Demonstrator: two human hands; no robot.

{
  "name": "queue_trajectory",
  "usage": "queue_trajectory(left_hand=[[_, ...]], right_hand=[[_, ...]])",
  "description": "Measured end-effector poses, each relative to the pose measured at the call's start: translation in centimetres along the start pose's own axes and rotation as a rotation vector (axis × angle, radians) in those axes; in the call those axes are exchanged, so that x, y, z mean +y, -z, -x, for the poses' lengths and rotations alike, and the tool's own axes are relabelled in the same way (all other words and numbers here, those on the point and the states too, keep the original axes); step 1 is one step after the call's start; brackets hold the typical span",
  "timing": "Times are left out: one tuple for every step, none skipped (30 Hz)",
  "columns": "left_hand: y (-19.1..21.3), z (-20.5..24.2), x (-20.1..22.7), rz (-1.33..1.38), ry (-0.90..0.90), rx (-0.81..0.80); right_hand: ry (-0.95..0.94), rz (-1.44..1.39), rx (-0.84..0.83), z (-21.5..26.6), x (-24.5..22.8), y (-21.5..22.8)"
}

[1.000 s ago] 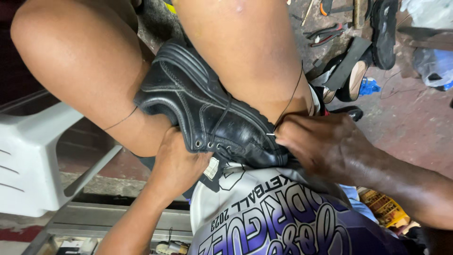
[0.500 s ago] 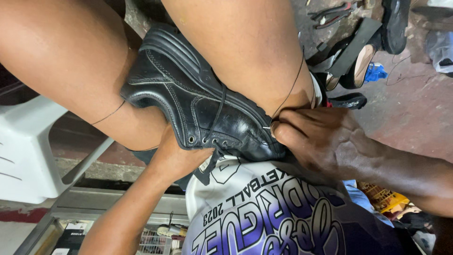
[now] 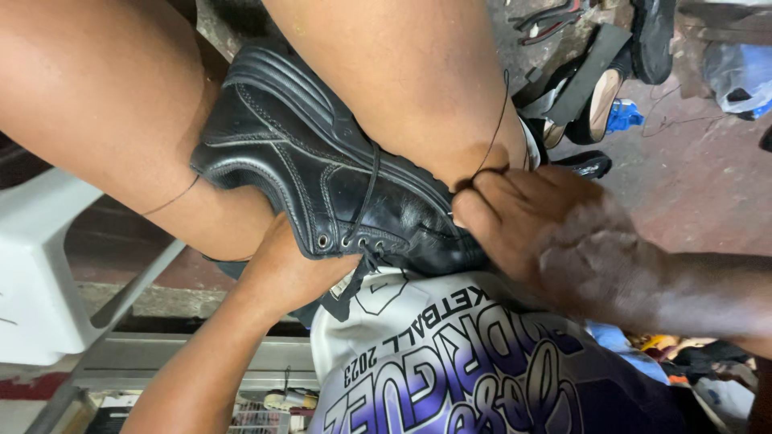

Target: The person stitches a black leather shoe using a needle and thread. They repeatedly pass the needle through the shoe's upper and pull the thread tight to secure the seam.

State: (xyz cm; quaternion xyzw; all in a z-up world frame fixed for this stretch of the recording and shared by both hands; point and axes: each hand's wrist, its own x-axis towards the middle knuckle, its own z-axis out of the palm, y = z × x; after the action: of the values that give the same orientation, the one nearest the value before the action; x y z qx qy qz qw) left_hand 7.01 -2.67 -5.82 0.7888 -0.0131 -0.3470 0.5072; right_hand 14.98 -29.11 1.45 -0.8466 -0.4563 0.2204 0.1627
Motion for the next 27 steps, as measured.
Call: queue_trajectory(left_hand=[[-0.1, 0.2, 0.0, -0.024, 0.031, -0.021], [-0.2, 0.3, 0.0, -0.048, 0.061, -0.042], [-0.2, 0.1, 0.0, -0.079, 0.079, -0.064], [-0.2, 0.0, 0.0, -0.094, 0.023, -0.023], [-0.2, 0.0, 0.2, -0.11, -0.031, 0.013], [-0.3, 0.0, 0.2, -0.126, -0.086, 0.05], [-0.5, 0.2, 0.3, -0.109, -0.082, 0.073], [-0.7, 0.3, 0.4, -0.091, -0.079, 0.095], [-0.7, 0.4, 0.5, -0.079, -0.075, 0.122], [-0.8, 0.4, 0.6, -0.095, -0.104, 0.16], [-0.8, 0.4, 0.7, -0.111, -0.129, 0.195], [-0.7, 0.4, 0.9, -0.128, -0.155, 0.229], [-0.4, 0.5, 1.2, -0.065, -0.159, 0.244], [0.0, 0.7, 1.7, -0.003, -0.163, 0.258], [0.5, 1.0, 2.4, 0.059, -0.163, 0.271], [0.8, 1.6, 3.4, 0.157, -0.021, 0.28], [1.2, 2.2, 4.4, 0.251, 0.116, 0.29], [1.5, 3.1, 5.6, 0.115, 0.176, 0.421], [1.6, 3.7, 6.9, -0.019, 0.234, 0.543], [1.5, 4.3, 8.2, -0.099, 0.236, 0.655], [1.1, 4.7, 9.5, -0.176, 0.235, 0.773], [0.6, 4.7, 10.5, -0.255, 0.234, 0.89], [0.0, 4.4, 11.2, -0.312, 0.094, 0.855], [-0.6, 4.0, 11.8, -0.37, -0.045, 0.816], [-1.1, 3.7, 12.3, -0.429, -0.185, 0.766], [-1.6, 2.9, 12.5, -0.381, -0.284, 0.68], [-2.0, 1.9, 12.5, -0.335, -0.384, 0.59]], right_hand=[[0.041, -0.004, 0.017, 0.0, 0.5, 0.1], [0.027, -0.035, -0.027, 0.1, 0.7, 0.1], [0.006, -0.058, -0.062, 0.4, 1.2, 0.0], [-0.017, -0.08, -0.096, 0.6, 1.7, -0.1], [-0.022, -0.059, -0.074, 1.1, 1.9, -0.4], [-0.027, -0.038, -0.052, 1.4, 2.1, -0.7], [-0.025, -0.023, -0.031, 1.7, 2.3, -1.1], [-0.082, 0.049, -0.131, 1.9, 2.5, -1.5], [-0.136, 0.123, -0.225, 2.0, 3.0, -1.8], [-0.189, 0.197, -0.319, 2.1, 3.4, -1.9], [-0.263, 0.252, -0.393, 2.3, 3.8, -1.8], [-0.337, 0.307, -0.465, 2.4, 4.2, -1.6], [-0.418, 0.363, -0.538, 2.7, 4.7, -1.3], [-0.361, 0.309, -0.375, 3.1, 5.4, -0.6], [-0.302, 0.25, -0.214, 3.6, 6.1, 0.2], [-0.279, 0.214, -0.127, 4.1, 6.2, 0.6], [-0.252, 0.183, -0.037, 4.4, 6.5, 0.9], [-0.262, 0.177, -0.021, 4.8, 6.4, 1.0], [-0.268, 0.158, 0.002, 5.1, 6.3, 0.8], [-0.273, 0.14, 0.024, 5.4, 6.1, 0.6], [-0.265, 0.113, 0.06, 5.3, 5.9, 0.1], [-0.256, 0.086, 0.095, 5.4, 5.6, -0.1], [-0.226, 0.059, 0.131, 5.3, 5.4, -0.3], [-0.196, 0.032, 0.166, 5.3, 5.2, -0.5], [-0.171, 0.002, 0.202, 5.3, 4.9, -0.6], [-0.161, 0.003, 0.206, 5.4, 4.8, -0.7], [-0.154, 0.004, 0.213, 5.5, 4.7, -0.7]])
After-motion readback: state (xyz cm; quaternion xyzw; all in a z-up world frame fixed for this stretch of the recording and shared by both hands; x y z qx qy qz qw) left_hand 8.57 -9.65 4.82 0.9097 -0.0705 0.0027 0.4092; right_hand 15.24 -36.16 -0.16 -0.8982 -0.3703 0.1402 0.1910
